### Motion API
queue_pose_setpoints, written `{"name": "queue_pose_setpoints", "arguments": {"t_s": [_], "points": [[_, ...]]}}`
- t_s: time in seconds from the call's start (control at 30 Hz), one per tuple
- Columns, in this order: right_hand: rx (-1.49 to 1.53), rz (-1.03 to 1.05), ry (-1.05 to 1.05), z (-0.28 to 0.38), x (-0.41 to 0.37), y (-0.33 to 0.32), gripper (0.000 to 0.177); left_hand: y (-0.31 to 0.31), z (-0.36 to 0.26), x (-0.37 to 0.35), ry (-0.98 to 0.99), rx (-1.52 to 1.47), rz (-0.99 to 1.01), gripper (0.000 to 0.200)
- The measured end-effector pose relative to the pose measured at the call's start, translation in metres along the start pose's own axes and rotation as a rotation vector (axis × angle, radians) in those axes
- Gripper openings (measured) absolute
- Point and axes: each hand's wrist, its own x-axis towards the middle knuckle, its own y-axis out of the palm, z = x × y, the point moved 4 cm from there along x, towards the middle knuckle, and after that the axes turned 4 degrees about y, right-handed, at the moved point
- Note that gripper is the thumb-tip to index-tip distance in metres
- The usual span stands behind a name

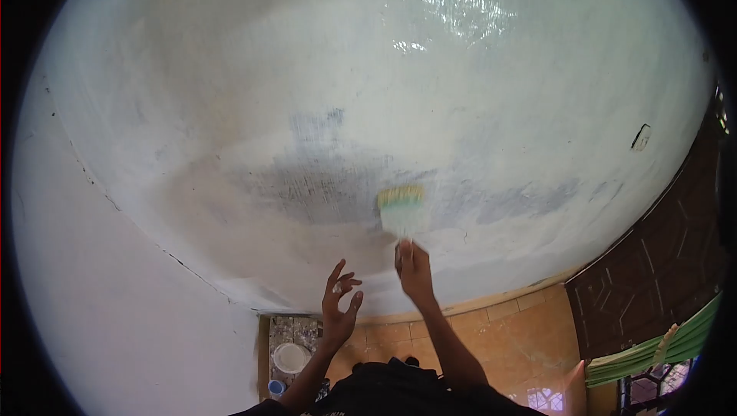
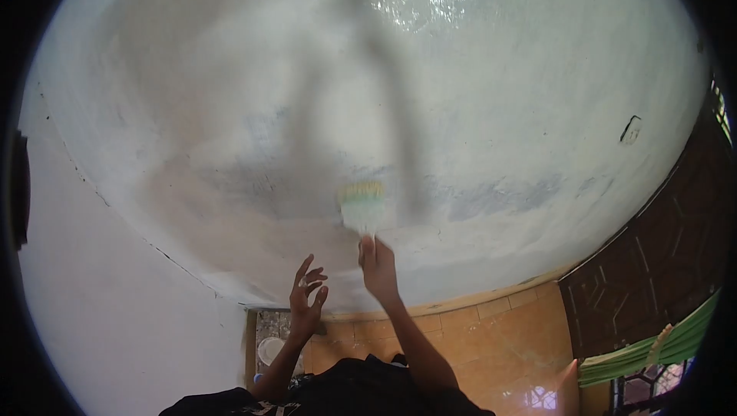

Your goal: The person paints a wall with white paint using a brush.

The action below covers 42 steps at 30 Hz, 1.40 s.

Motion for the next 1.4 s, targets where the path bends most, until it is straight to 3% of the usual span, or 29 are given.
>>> {"name": "queue_pose_setpoints", "arguments": {"t_s": [0.03, 0.13, 0.2, 0.27, 0.33, 0.43, 0.6, 0.67, 0.77, 0.8, 0.83, 0.9, 1.0, 1.13, 1.23, 1.33, 1.4], "points": [[0.059, 0.01, 0.13, 0.002, -0.013, 0.003, 0.046, -0.002, 0.002, -0.001, 0.013, 0.029, -0.001, 0.017], [0.05, 0.054, -0.057, 0.069, -0.005, -0.001, 0.044, -0.004, 0.001, 0.002, -0.042, -0.067, -0.015, 0.016], [-0.005, 0.028, -0.313, 0.154, 0.018, -0.007, 0.043, -0.005, -0.004, 0.008, -0.001, -0.043, 0.004, 0.016], [-0.031, 0.036, -0.239, 0.219, 0.049, -0.01, 0.046, -0.003, -0.007, 0.008, 0.029, -0.024, 0.025, 0.017], [0.047, 0.079, -0.292, 0.27, 0.075, -0.004, 0.049, 0.001, -0.008, 0.011, 0.057, -0.009, 0.043, 0.018], [0.062, 0.122, -0.226, 0.259, 0.101, -0.002, 0.048, 0.011, 0.002, 0.0, -0.014, -0.148, 0.023, 0.019], [0.132, 0.132, -0.045, 0.171, 0.049, -0.001, 0.043, 0.01, 0.0, -0.015, -0.048, -0.107, 0.005, 0.019], [0.147, 0.142, -0.022, 0.188, 0.029, 0.001, 0.042, 0.009, -0.005, -0.011, -0.031, -0.051, 0.015, 0.019], [-0.061, 0.077, -0.269, 0.269, 0.048, 0.0, 0.048, 0.009, -0.006, -0.004, 0.011, -0.191, -0.006, 0.019], [-0.008, 0.094, -0.422, 0.297, 0.059, 0.003, 0.044, 0.009, -0.008, -0.001, 0.004, -0.171, 0.009, 0.019], [0.054, 0.13, -0.315, 0.322, 0.069, 0.007, 0.043, 0.009, -0.01, 0.001, -0.003, -0.153, 0.026, 0.02], [0.016, 0.143, -0.316, 0.33, 0.089, 0.01, 0.044, 0.01, -0.013, 0.003, 0.002, -0.128, 0.041, 0.02], [-0.044, 0.095, -0.316, 0.276, 0.101, 0.009, 0.044, 0.014, -0.018, -0.002, 0.027, -0.141, 0.025, 0.019], [0.034, 0.081, -0.1, 0.184, 0.048, 0.005, 0.043, 0.008, -0.013, -0.014, 0.038, -0.119, 0.01, 0.019], [-0.002, 0.096, -0.164, 0.213, 0.032, 0.008, 0.044, 0.006, -0.014, -0.012, 0.003, -0.089, 0.013, 0.02], [-0.096, 0.067, -0.355, 0.292, 0.057, 0.009, 0.044, 0.003, -0.015, -0.007, 0.011, -0.046, 0.026, 0.021], [-0.071, 0.113, -0.356, 0.309, 0.077, 0.01, 0.045, 0.003, -0.016, -0.006, 0.024, -0.03, 0.025, 0.021]]}}
